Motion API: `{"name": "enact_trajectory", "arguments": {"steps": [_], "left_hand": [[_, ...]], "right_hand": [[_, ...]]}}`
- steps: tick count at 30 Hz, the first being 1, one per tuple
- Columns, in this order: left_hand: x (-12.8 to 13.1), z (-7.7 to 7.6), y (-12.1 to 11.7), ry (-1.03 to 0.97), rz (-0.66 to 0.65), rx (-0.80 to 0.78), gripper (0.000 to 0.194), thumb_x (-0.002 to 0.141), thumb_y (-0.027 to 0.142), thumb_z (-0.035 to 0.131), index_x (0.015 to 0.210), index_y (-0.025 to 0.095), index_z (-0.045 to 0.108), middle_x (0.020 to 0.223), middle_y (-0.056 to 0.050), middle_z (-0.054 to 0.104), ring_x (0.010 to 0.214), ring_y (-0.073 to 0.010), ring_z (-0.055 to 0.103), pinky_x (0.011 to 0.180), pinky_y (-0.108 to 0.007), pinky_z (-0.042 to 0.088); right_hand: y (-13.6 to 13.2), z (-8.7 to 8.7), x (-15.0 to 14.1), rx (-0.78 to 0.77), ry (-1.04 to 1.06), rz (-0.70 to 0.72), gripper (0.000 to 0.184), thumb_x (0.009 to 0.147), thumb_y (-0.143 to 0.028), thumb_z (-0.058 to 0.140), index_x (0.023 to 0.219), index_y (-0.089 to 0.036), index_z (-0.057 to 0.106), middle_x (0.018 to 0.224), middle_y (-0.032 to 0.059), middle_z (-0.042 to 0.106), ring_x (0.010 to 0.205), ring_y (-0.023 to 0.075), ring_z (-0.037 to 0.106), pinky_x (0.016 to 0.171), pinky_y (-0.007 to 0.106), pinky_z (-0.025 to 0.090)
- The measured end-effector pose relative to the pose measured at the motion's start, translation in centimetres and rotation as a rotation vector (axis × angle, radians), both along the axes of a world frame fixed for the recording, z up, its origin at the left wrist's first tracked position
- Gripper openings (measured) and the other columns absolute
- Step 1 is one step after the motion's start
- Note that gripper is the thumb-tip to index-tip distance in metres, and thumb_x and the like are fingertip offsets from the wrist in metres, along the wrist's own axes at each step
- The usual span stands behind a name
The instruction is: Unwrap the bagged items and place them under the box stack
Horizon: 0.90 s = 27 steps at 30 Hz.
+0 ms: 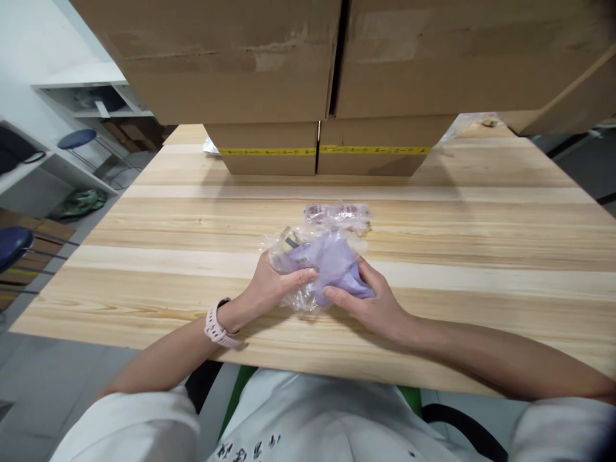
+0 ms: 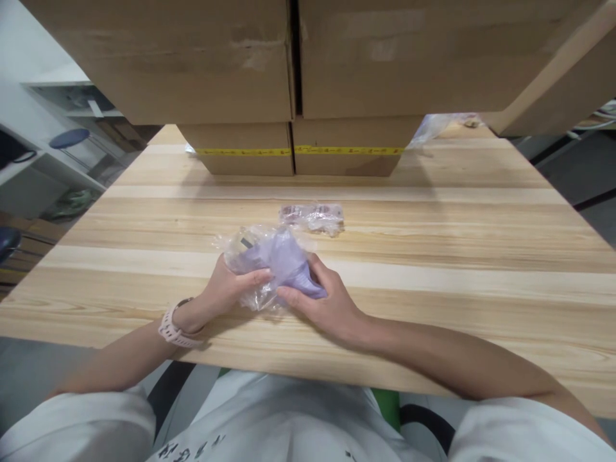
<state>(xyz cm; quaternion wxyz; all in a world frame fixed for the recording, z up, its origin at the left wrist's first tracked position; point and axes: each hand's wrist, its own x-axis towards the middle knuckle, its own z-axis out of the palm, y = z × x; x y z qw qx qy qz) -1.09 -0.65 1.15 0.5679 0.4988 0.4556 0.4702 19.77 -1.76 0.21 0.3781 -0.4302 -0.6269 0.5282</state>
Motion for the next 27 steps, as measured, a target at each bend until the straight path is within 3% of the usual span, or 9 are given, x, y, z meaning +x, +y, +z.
{"name": "enact_trajectory", "arguments": {"steps": [6,11,15,18,20,21,24,27], "left_hand": [[0.7,0.1,-0.3,0.034,-0.089,0.055,0.048,0.079,0.038,0.088,0.117,0.015,0.069,0.113,-0.01,0.078,0.105,-0.0284,0.073,0.092,-0.038,0.058],[0.7,-0.1,-0.8,0.036,-0.141,0.035,0.067,0.079,0.035,0.089,0.135,0.019,0.056,0.13,-0.013,0.068,0.118,-0.0281,0.066,0.1,-0.038,0.054],[0.4,-0.8,-0.8,0.065,-0.214,-0.013,0.079,0.084,0.037,0.084,0.149,0.029,0.041,0.146,-0.014,0.053,0.116,-0.0229,0.062,0.092,-0.034,0.054],[0.1,-1.2,-0.6,0.082,-0.245,-0.05,0.067,0.09,0.039,0.078,0.147,0.029,0.044,0.143,-0.013,0.053,0.112,-0.0205,0.061,0.088,-0.034,0.053],[0.0,-1.5,-0.4,0.098,-0.253,-0.061,0.056,0.092,0.04,0.075,0.141,0.027,0.051,0.14,-0.013,0.056,0.113,-0.021,0.061,0.091,-0.035,0.052],[-0.1,-1.6,-0.2,0.113,-0.257,-0.063,0.051,0.093,0.04,0.074,0.137,0.025,0.054,0.137,-0.013,0.058,0.114,-0.0215,0.061,0.093,-0.036,0.051],[-0.1,-1.8,0.2,0.177,-0.256,-0.071,0.038,0.094,0.039,0.071,0.126,0.02,0.063,0.128,-0.013,0.065,0.113,-0.0227,0.061,0.098,-0.039,0.048],[-0.1,-1.5,0.7,0.231,-0.262,-0.108,0.034,0.093,0.04,0.071,0.118,0.017,0.066,0.121,-0.013,0.068,0.109,-0.0234,0.062,0.097,-0.041,0.047]], "right_hand": [[-0.3,-0.3,-0.3,-0.055,0.087,-0.109,0.028,0.082,-0.044,0.076,0.094,-0.019,0.069,0.087,0.0028,0.071,0.076,0.0175,0.064,0.068,0.029,0.054],[-0.2,-0.1,1.4,-0.228,0.165,-0.16,0.035,0.072,-0.047,0.085,0.083,-0.019,0.068,0.075,0.0023,0.069,0.065,0.0166,0.062,0.061,0.029,0.054],[1.2,-0.7,5.4,-0.207,0.238,-0.464,0.031,0.072,-0.044,0.087,0.087,-0.023,0.07,0.083,0.005,0.074,0.068,0.0216,0.068,0.061,0.036,0.06],[5.4,-0.9,10.4,-0.06,0.368,-0.864,0.027,0.065,-0.027,0.09,0.082,-0.024,0.069,0.089,0.0044,0.075,0.075,0.021,0.07,0.065,0.033,0.061],[9.4,-0.6,14.5,0.006,0.444,-1.134,0.034,0.056,-0.012,0.088,0.074,-0.023,0.061,0.08,-0.0004,0.071,0.072,0.0171,0.068,0.063,0.027,0.057],[11.5,-0.3,16.4,0.073,0.45,-1.21,0.035,0.058,-0.01,0.085,0.071,-0.025,0.055,0.075,-0.0029,0.068,0.072,0.0166,0.068,0.063,0.027,0.056],[17.5,0.6,21.1,0.174,0.299,-1.17,0.047,0.072,-0.022,0.079,0.064,-0.027,0.032,0.062,-0.0067,0.053,0.068,0.0132,0.064,0.064,0.027,0.053],[22.2,1.7,22.8,0.159,0.24,-1.068,0.056,0.078,-0.043,0.079,0.063,-0.029,0.027,0.057,-0.0074,0.047,0.066,0.0122,0.059,0.071,0.031,0.055]]}}
